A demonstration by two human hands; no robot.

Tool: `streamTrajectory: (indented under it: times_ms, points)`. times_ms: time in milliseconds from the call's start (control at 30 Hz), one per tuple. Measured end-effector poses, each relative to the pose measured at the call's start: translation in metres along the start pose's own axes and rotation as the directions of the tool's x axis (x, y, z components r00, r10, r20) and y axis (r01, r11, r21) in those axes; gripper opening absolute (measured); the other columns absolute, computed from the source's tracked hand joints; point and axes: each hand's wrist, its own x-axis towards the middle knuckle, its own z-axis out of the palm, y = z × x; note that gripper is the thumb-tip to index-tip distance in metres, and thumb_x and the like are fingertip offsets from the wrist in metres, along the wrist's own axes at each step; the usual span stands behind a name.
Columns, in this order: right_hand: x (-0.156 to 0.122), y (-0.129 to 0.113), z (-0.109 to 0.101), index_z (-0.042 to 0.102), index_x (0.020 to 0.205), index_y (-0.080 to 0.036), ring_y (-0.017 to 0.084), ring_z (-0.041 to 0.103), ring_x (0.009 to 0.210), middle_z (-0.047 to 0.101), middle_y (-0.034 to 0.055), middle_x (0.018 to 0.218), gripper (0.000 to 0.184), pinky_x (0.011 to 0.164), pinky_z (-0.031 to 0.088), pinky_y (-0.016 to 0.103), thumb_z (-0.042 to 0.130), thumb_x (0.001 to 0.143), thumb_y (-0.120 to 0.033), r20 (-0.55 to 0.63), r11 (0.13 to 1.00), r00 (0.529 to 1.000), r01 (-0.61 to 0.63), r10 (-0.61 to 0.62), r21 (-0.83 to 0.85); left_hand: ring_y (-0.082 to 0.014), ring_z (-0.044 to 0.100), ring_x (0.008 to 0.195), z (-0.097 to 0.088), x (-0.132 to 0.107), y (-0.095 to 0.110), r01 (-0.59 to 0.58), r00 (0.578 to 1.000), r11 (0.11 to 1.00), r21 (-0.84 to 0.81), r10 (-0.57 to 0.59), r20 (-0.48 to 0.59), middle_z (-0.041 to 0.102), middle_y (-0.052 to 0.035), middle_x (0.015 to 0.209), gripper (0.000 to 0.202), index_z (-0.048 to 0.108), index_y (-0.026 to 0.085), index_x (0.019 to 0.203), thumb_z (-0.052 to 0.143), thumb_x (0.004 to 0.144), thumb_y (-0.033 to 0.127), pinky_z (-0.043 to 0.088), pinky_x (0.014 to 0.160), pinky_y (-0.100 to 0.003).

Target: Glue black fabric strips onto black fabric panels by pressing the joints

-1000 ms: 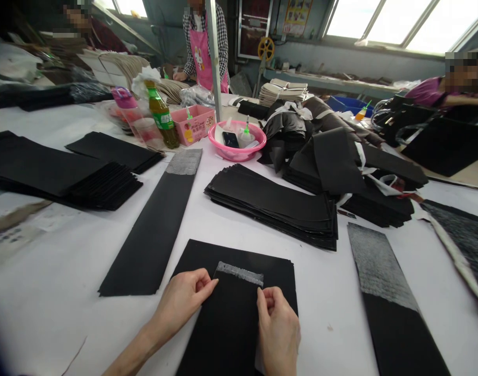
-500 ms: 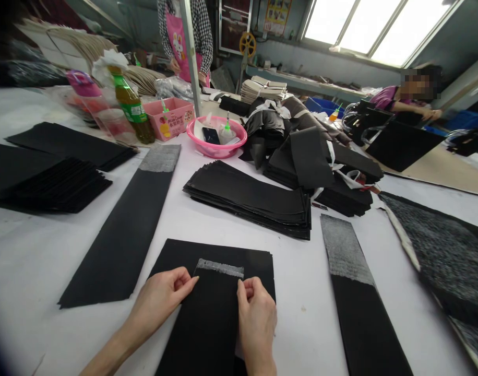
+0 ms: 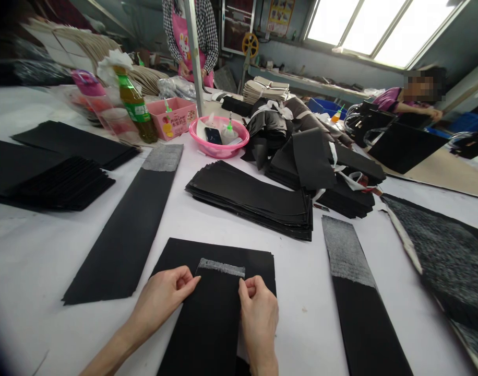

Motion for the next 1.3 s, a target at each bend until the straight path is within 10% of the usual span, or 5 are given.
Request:
streamTrajectory:
  times_ms: [1300]
  points:
    - [0.003,0.0014,0.0017,0.055,0.067,-0.022,0.013,0.052,0.04,0.056,-0.004,0.051,0.032,0.041,0.036,0.022,0.052,0.082,-0.05,0.065,0.997,0.995,-0.071,0.072,-0.028,-0.0127,0.052,0.055,0.001,0.0011,0.0031,-0.008,0.999,1.0,0.019,0.009,-0.047,0.058,0.0032,0.059,0.029,0.057,0.019,0.065,0.054,0.09,0.034,0.024,0.053,-0.025]
